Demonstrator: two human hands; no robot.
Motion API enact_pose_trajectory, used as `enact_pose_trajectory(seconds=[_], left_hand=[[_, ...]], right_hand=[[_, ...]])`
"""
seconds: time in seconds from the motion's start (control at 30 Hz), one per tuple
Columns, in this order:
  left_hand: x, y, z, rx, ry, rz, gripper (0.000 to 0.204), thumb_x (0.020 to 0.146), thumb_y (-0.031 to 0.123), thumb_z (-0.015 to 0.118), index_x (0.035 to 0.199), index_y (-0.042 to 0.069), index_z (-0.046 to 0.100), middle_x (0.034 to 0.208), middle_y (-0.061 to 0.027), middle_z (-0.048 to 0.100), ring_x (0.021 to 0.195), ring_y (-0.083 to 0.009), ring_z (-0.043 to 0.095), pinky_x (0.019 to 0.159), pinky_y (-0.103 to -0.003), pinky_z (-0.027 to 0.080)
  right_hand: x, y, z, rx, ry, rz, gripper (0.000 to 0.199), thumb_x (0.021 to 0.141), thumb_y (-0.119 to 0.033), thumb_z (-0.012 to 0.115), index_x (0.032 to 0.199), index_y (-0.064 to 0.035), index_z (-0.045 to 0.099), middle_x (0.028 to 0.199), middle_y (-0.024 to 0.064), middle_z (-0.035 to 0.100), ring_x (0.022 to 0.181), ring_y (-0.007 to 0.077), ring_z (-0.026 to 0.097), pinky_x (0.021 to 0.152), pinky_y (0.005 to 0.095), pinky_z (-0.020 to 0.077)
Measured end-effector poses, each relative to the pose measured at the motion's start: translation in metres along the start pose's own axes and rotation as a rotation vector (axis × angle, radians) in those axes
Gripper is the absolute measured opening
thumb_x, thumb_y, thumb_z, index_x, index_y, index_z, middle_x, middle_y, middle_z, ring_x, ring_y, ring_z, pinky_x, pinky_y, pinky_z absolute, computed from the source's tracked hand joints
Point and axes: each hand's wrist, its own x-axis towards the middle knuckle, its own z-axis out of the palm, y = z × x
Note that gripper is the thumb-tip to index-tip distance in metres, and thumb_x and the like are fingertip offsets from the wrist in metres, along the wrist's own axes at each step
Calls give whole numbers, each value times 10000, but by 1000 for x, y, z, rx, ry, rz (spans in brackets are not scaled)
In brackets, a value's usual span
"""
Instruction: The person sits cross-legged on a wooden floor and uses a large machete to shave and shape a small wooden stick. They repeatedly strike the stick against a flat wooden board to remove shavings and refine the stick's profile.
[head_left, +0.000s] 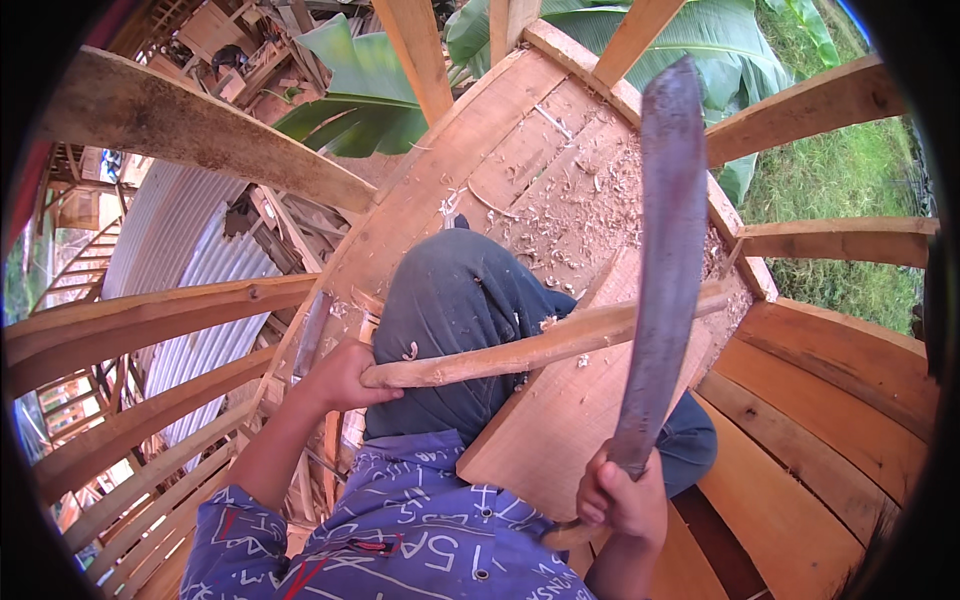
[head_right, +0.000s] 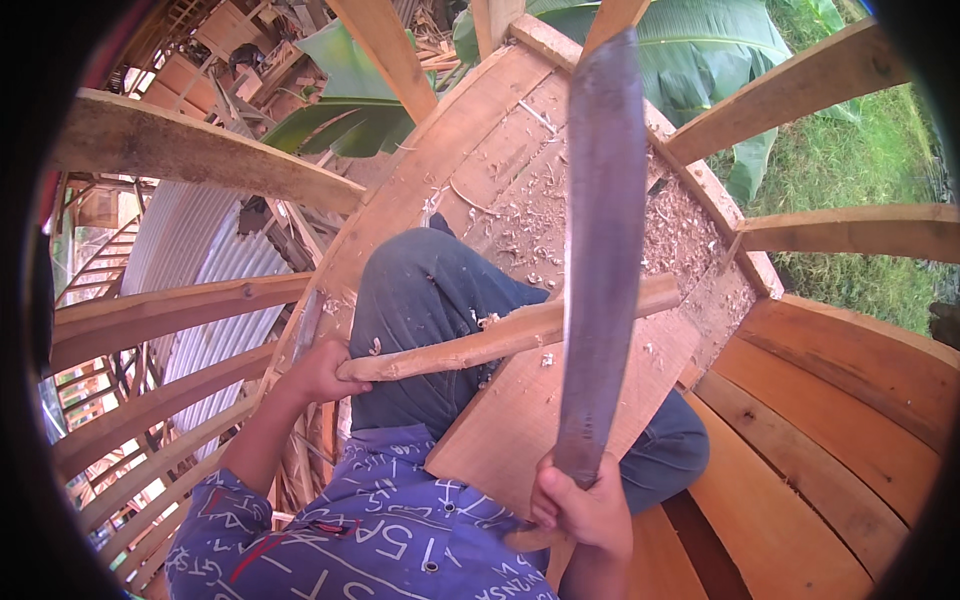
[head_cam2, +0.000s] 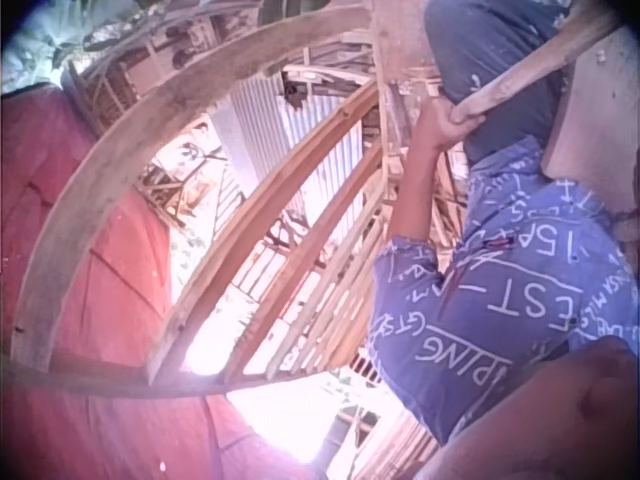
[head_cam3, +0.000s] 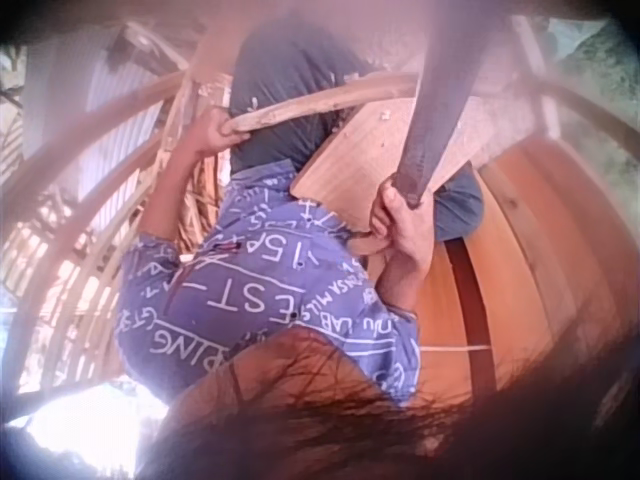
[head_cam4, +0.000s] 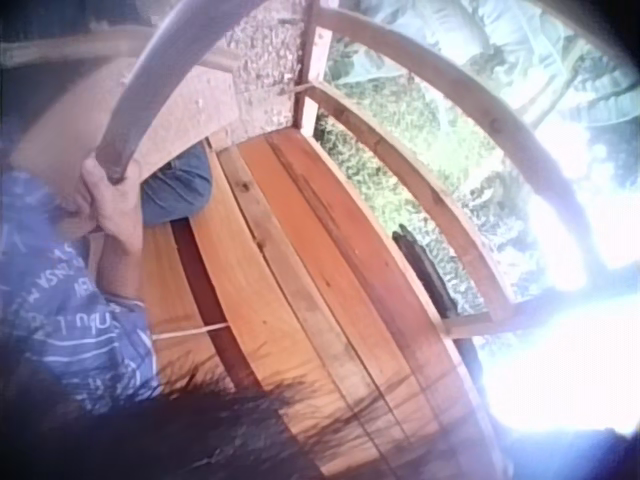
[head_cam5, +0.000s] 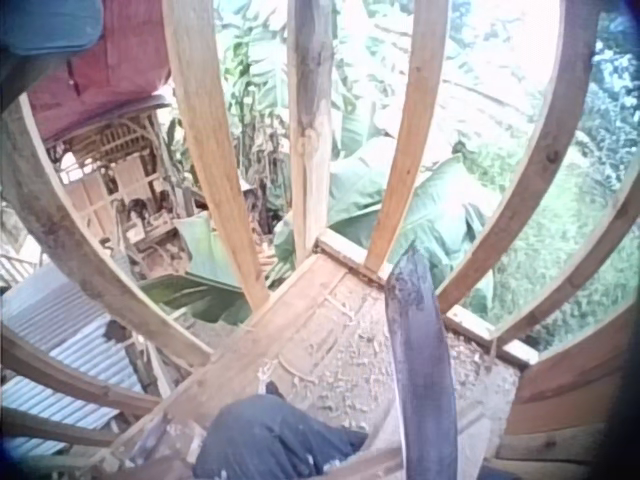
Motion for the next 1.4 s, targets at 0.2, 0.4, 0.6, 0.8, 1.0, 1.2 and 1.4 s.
enact_pose_trajectory(seconds=[0.2,0.4,0.6,0.8,1.0,1.2,1.4], left_hand=[[-1,-2,0,30,10,-20,462,649,392,787,581,-29,608,519,-192,532,497,-340,573,497,-387,428],[0,1,0,-43,27,13,459,651,388,782,576,-28,605,518,-193,527,490,-343,569,489,-392,422],[0,6,3,-52,100,105,453,638,384,793,588,-27,608,517,-187,527,486,-342,562,487,-392,421],[-1,-3,-2,9,-36,-66,438,644,382,791,610,-21,623,529,-185,537,506,-343,574,505,-388,431],[-1,0,-1,-20,-2,8,468,643,404,791,596,-26,614,526,-189,535,506,-336,575,508,-387,433],[0,4,-2,-9,-18,-73,478,641,418,790,597,-25,618,529,-194,534,512,-345,577,512,-392,431],[0,1,-1,-5,35,22,456,641,403,788,601,-20,624,533,-183,539,508,-344,570,510,-399,425]], right_hand=[[3,-10,-3,-195,182,-11,358,875,-265,672,725,-19,459,494,22,410,385,117,427,359,263,364],[-1,-5,5,-200,58,65,216,912,-127,609,748,1,551,527,1,489,445,71,454,415,238,354],[-4,-8,7,-116,13,70,210,916,-137,607,777,4,536,546,19,480,443,90,449,419,247,358],[9,6,-14,400,-323,245,234,916,-171,616,801,7,517,552,32,467,436,110,446,403,258,355],[1,-1,2,162,-88,75,281,891,-197,652,783,15,501,531,47,449,418,124,441,374,266,357],[0,-18,1,-31,195,-99,256,898,-165,630,767,19,508,510,33,445,409,114,445,371,257,367],[6,-2,7,-262,76,82,235,919,-127,603,723,-8,553,531,-8,492,445,68,457,419,238,366]])
